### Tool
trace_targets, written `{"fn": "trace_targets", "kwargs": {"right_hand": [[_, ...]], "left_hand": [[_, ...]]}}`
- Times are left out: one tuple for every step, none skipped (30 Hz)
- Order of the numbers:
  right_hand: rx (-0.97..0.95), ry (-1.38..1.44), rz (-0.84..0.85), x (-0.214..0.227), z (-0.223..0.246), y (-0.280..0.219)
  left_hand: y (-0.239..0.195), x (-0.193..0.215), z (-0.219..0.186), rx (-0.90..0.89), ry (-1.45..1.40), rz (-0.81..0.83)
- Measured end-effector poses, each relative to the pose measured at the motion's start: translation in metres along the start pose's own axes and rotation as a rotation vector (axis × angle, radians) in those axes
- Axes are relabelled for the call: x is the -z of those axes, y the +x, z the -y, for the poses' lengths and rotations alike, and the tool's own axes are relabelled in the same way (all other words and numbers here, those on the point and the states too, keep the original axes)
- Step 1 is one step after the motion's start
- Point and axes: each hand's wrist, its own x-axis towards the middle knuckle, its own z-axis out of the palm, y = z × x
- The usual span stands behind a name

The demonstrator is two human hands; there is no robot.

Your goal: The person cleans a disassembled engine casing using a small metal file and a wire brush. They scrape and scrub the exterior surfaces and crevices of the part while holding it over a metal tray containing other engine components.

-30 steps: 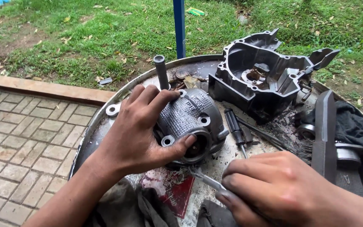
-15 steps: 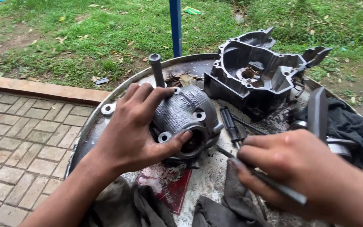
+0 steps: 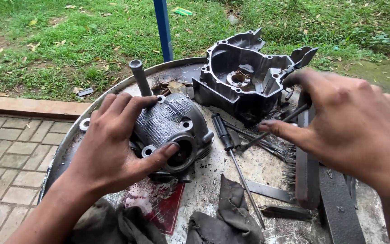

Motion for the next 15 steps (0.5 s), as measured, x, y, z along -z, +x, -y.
{"fn": "trace_targets", "kwargs": {"right_hand": [[0.000,0.001,0.000,0.000,-0.001,-0.003],[0.055,0.042,-0.037,0.000,-0.001,-0.006],[0.109,0.085,-0.076,0.000,-0.001,-0.009],[0.112,0.086,-0.067,-0.006,-0.003,-0.012],[0.193,-0.065,-0.200,-0.011,-0.004,-0.015],[0.268,-0.216,-0.350,-0.014,-0.005,-0.015],[0.269,-0.214,-0.356,-0.015,-0.005,-0.017],[0.308,-0.200,-0.241,-0.017,-0.004,-0.020],[0.344,-0.187,-0.126,-0.019,-0.004,-0.023],[0.344,-0.186,-0.129,-0.015,-0.001,-0.025],[0.392,-0.082,0.177,-0.012,0.002,-0.027],[0.448,0.036,0.477,-0.008,0.005,-0.029],[0.452,0.037,0.473,-0.014,0.005,-0.031],[0.553,-0.027,0.607,-0.021,0.006,-0.031],[0.656,-0.093,0.738,-0.027,0.007,-0.032]], "left_hand": [[0.001,0.000,0.000,0.000,0.001,0.000],[0.001,0.000,0.000,-0.007,0.002,-0.004],[0.000,-0.001,0.000,-0.015,0.003,-0.009],[-0.001,-0.002,0.000,-0.009,0.000,-0.002],[-0.002,-0.003,-0.001,-0.013,-0.003,-0.004],[0.001,-0.002,0.001,-0.023,0.002,-0.016],[0.001,-0.001,0.001,-0.024,0.007,-0.021],[0.001,-0.001,0.000,-0.025,0.003,-0.021],[0.001,-0.001,0.000,-0.026,0.000,-0.021],[0.001,-0.001,0.000,-0.026,0.003,-0.022],[0.001,-0.002,0.000,-0.020,-0.001,-0.019],[0.000,-0.001,0.000,-0.011,-0.001,-0.017],[0.001,-0.001,-0.001,-0.009,0.004,-0.019],[0.001,0.000,-0.001,-0.010,-0.002,-0.017],[0.001,0.001,-0.001,-0.010,-0.007,-0.015]]}}
